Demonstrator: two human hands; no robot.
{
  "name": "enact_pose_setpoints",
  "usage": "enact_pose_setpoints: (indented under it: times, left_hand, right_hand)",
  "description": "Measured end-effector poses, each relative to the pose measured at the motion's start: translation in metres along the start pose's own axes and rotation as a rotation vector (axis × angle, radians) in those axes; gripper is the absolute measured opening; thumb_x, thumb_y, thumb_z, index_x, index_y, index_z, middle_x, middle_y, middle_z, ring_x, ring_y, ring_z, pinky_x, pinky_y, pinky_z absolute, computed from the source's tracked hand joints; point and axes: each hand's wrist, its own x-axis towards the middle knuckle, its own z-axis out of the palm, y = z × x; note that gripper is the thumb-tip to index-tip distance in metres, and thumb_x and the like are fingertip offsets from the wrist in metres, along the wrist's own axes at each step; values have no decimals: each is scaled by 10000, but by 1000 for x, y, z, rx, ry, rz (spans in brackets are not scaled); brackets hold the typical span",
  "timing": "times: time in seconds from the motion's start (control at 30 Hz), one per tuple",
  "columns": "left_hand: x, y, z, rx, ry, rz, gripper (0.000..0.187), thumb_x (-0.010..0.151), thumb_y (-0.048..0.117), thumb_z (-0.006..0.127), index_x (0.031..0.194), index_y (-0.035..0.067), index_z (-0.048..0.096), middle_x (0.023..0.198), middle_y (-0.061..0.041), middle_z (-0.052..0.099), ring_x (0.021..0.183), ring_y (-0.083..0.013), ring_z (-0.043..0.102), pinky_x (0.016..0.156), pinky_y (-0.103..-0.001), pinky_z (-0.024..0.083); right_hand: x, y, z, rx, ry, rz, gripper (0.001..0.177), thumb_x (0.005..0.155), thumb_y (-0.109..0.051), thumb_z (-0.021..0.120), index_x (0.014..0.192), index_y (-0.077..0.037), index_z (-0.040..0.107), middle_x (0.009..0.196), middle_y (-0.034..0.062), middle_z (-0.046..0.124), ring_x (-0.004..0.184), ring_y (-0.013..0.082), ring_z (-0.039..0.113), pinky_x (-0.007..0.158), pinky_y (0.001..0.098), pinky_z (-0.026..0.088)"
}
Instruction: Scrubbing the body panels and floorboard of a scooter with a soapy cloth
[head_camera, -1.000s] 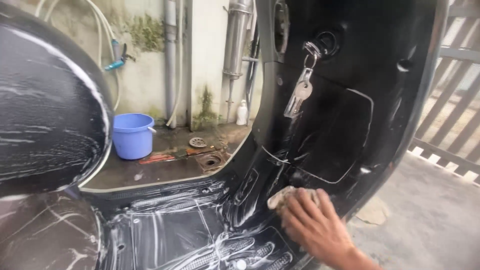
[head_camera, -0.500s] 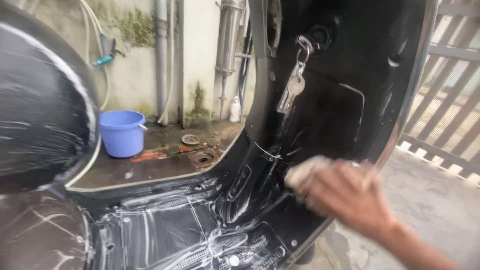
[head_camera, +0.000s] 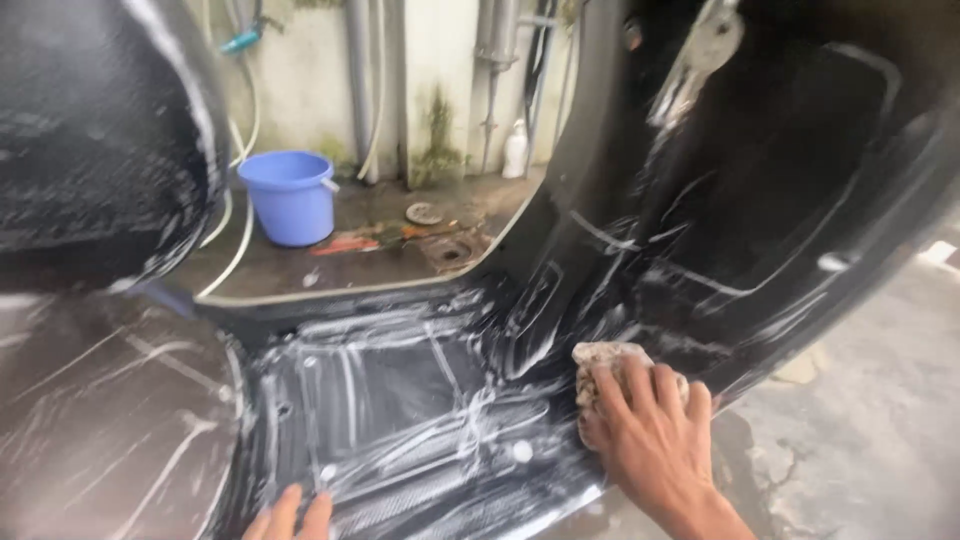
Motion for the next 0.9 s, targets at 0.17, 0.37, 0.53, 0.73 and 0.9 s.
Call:
enact_pose_setpoints:
  times: [0.17,0.37,0.53,0.73,0.9]
  left_hand:
    - [90,46,-92,35,-300,-172,536,682,559,408,1023,203,619,1153,-70,611,979,-277,600,791,-447,420]
    - [121,57,-118,115,-383,-214,512,687,550,394,1010,238,640,1167,4,618,989,-186,599,780,-369,393]
    - [119,46,-125,91,-503,-166,536,661,597,428,1034,263,617,1192,0,590,1009,-183,592,760,-369,431]
    - [119,61,-113,183,-382,-164,530,688,546,360,1025,244,637,1184,0,623,994,-183,616,774,-365,407]
    - [117,53,-116,156,-236,-82,521,762,580,352,1037,223,612,1126,-5,626,915,-199,611,753,-386,351]
  right_hand:
    - [19,-61,-37,542,-875,126,516,833,-549,326,1315,-366,294,1204,43,408,1078,253,419,873,504,382]
    - [5,-45,-2,348,-626,-33,500,813,-545,362,1264,-330,376,1214,54,422,1029,279,445,856,536,389]
    - [-6,4,17,183,-413,-215,500,734,-477,511,1210,-358,417,1170,-6,478,1050,285,454,804,511,410]
    - [-3,1,-5,-181,-163,136,559,738,-552,465,1252,-348,384,1154,-12,445,980,209,442,764,423,422]
    - [-13,-81,-42,724,-811,222,482,767,-511,400,1215,-335,425,1164,16,442,1072,263,395,849,540,382]
